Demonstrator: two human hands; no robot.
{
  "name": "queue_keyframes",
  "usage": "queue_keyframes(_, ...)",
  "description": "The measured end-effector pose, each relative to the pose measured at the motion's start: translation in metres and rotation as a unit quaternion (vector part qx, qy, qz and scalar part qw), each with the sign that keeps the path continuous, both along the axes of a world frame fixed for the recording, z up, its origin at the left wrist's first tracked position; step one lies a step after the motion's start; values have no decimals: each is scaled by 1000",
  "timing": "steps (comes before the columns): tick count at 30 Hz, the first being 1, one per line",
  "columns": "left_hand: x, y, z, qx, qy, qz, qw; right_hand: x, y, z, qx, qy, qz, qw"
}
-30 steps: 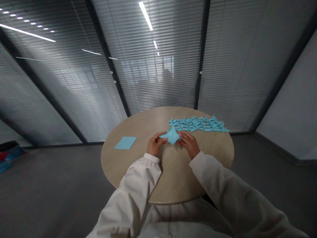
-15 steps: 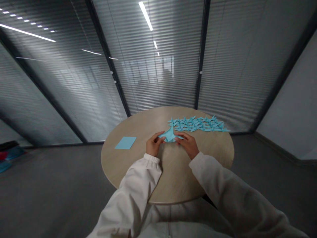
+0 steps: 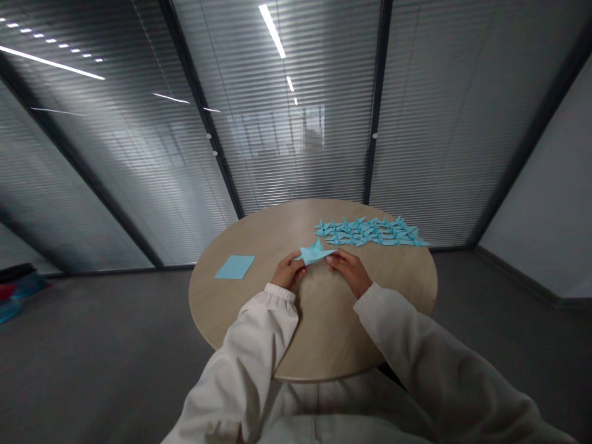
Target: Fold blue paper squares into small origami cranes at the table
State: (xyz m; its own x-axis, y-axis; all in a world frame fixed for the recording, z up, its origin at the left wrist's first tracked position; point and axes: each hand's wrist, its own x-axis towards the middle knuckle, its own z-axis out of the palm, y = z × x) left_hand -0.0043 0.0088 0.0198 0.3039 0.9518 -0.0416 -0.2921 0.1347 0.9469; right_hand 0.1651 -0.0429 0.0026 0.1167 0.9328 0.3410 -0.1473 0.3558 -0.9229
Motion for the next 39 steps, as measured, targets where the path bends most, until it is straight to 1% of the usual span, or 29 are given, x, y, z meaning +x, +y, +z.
queue_keyframes(3,0,-4,2,21,5,-23,1000,-1,3,-3,-14,20,4,1000)
queue_keyframes(5,0,-5,1,52,15,-21,998,-1,4,-2,-22,30,7,999)
queue_keyframes(7,-1,-4,0,88,15,1,996,-2,4,-2,-27,37,1,999)
queue_keyframes(10,-2,-1,-2,127,-5,42,991,-1,6,-2,-31,33,-33,998)
queue_keyframes(13,-1,3,-4,155,-11,55,986,0,8,-2,-30,24,-70,997)
queue_keyframes(18,3,3,-6,174,-5,36,984,1,7,0,-29,34,-106,993)
queue_keyframes(22,7,-2,-6,191,-5,3,982,1,4,3,-27,59,-135,989)
queue_keyframes(24,8,-5,-4,192,7,-5,981,1,3,4,-26,73,-147,986)
queue_keyframes(26,8,-8,-2,190,22,0,982,0,3,5,-25,76,-143,986)
queue_keyframes(32,6,-13,4,162,31,51,985,-3,-1,9,-40,47,-107,992)
queue_keyframes(35,5,-13,3,139,27,64,988,-4,-2,9,-44,39,-98,993)
queue_keyframes(39,6,-9,-2,106,17,63,992,-3,0,6,-44,45,-98,993)
